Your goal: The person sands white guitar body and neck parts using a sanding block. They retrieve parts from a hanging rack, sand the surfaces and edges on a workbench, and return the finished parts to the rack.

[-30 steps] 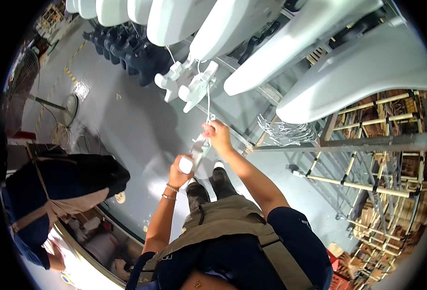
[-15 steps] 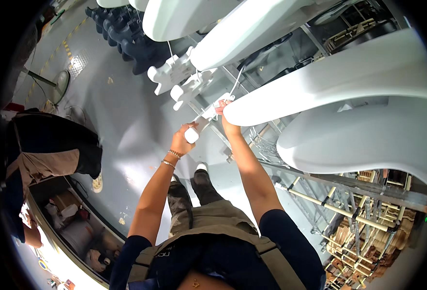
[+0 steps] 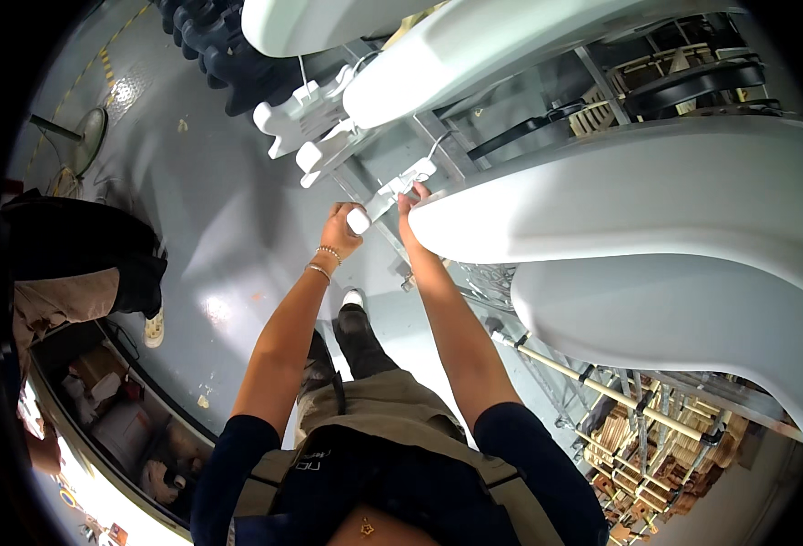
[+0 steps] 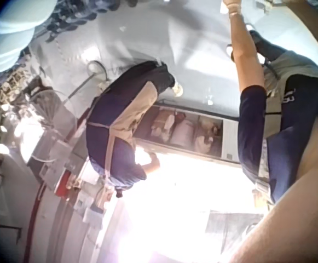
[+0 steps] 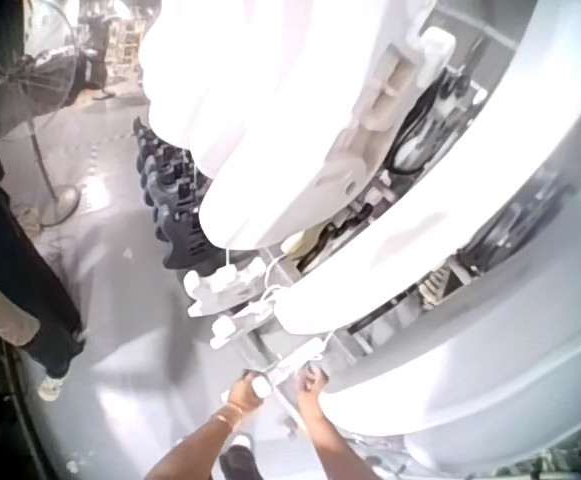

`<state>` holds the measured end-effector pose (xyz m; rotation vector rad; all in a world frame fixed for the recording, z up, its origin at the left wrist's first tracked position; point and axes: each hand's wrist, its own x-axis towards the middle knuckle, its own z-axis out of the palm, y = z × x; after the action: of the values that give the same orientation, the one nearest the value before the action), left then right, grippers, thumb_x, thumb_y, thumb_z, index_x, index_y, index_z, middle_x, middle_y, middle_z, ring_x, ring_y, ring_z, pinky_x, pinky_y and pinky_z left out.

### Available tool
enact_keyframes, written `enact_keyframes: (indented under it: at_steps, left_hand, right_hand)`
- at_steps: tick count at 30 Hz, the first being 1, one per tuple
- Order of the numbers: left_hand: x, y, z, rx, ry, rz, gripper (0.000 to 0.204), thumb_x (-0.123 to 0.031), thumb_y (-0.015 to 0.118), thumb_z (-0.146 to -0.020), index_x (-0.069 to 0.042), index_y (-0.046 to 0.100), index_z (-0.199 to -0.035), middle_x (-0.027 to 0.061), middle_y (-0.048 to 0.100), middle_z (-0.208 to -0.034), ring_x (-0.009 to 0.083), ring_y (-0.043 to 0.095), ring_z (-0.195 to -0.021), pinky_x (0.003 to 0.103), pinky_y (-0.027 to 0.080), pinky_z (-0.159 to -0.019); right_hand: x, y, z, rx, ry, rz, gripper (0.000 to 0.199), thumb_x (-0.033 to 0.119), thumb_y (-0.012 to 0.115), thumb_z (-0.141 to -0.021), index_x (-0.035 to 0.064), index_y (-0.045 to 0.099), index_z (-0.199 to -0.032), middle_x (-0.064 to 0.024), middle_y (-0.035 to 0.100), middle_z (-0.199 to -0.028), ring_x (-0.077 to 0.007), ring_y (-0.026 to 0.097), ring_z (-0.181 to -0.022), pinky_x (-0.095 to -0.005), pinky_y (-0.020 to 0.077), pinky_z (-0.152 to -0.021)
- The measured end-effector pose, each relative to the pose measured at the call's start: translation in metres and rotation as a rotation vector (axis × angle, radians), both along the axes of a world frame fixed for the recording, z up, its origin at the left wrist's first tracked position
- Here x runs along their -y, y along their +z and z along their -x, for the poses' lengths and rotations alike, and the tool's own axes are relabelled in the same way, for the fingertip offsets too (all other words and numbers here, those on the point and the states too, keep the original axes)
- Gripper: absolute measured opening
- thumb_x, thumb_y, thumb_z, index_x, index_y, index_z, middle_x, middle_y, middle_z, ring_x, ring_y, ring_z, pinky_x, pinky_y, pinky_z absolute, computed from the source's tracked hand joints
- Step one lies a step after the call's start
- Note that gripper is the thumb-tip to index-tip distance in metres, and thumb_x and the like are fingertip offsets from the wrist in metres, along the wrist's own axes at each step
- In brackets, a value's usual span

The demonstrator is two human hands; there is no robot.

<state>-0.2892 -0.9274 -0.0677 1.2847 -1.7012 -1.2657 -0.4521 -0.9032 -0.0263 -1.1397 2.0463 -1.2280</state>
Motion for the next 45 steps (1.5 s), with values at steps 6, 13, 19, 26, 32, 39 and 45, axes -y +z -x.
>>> enact_keyframes:
  at_steps: [6,13,19,26,32,39,45]
  left_hand:
    - [0.017,-0.012,0.006,0.071,-0.056,0.001,0.044,0.007,0.059,-0.061,-0.009,0.059,-0.102,0.0136,0.056,-0.105,0.0354,0.055,-0.099,0.038,0.047,-0.086]
    - [0.029,-0.033,0.014,0.116,-0.081,-0.064,0.059,0.001,0.068,-0.066,-0.010,0.050,-0.120,0.0158,0.057,-0.116,0.0349,0.054,-0.109,0.037,0.045,-0.092]
    - [-0.033,0.042,-0.027,0.083,0.151,0.432,0.048,-0.012,0.075,-0.069,0.000,0.051,-0.109,0.0169,0.054,-0.106,0.0349,0.050,-0.092,0.042,0.041,-0.082]
    - [-0.097,0.339,-0.025,-0.488,-0.351,0.918,0.042,-0.017,0.073,-0.070,-0.002,0.052,-0.103,0.0159,0.059,-0.099,0.0304,0.055,-0.088,0.037,0.043,-0.079]
    - [-0.070,0.544,0.053,-0.871,-0.485,0.932,0.085,-0.022,0.076,-0.071,0.006,0.027,-0.134,0.0236,0.039,-0.132,0.0322,0.045,-0.121,0.041,0.030,-0.105]
    - [-0.068,0.592,0.103,-0.874,-0.599,0.672,0.050,-0.013,0.074,-0.064,0.002,0.056,-0.108,0.0080,0.065,-0.098,0.0127,0.059,-0.083,0.026,0.048,-0.075]
    - [-0.082,0.604,0.101,-0.856,-0.448,0.707,0.039,-0.010,0.064,-0.065,0.004,0.060,-0.101,0.0086,0.066,-0.094,0.0136,0.060,-0.081,0.027,0.048,-0.072]
  right_hand:
    - [-0.078,0.030,-0.018,0.038,0.164,-0.016,0.062,0.012,0.068,-0.082,0.0005,0.035,-0.133,-0.0174,0.051,-0.119,-0.0212,0.060,-0.093,-0.0309,0.0492,-0.080]
    - [-0.179,0.114,-0.038,0.172,0.484,-0.437,0.047,0.017,0.066,-0.084,0.0037,0.046,-0.125,-0.0111,0.056,-0.114,-0.0198,0.061,-0.090,-0.0320,0.0486,-0.077]
    - [-0.197,0.310,0.003,0.269,1.077,-0.044,0.025,0.016,0.059,-0.089,0.0011,0.058,-0.110,-0.0122,0.063,-0.102,-0.0203,0.061,-0.092,-0.0331,0.0473,-0.081]
    - [-0.162,0.415,0.069,0.182,-0.070,0.898,0.017,0.014,0.058,-0.090,-0.0012,0.063,-0.095,-0.0057,0.062,-0.079,-0.0152,0.061,-0.073,-0.0253,0.0461,-0.070]
    - [-0.091,0.494,0.094,-0.186,-0.395,1.192,0.018,0.013,0.060,-0.089,0.0011,0.065,-0.101,-0.0015,0.060,-0.086,-0.0078,0.055,-0.072,-0.0222,0.0435,-0.065]
    - [-0.069,0.519,0.085,-0.542,-0.476,1.183,0.010,0.011,0.066,-0.081,0.0021,0.061,-0.080,-0.0083,0.060,-0.074,-0.0216,0.058,-0.060,-0.0322,0.0456,-0.057]
    - [-0.108,0.531,0.108,-0.123,-0.158,1.238,0.032,0.030,0.026,-0.101,0.0005,0.039,-0.103,-0.0181,0.065,-0.093,-0.0232,0.065,-0.087,-0.0329,0.0522,-0.077]
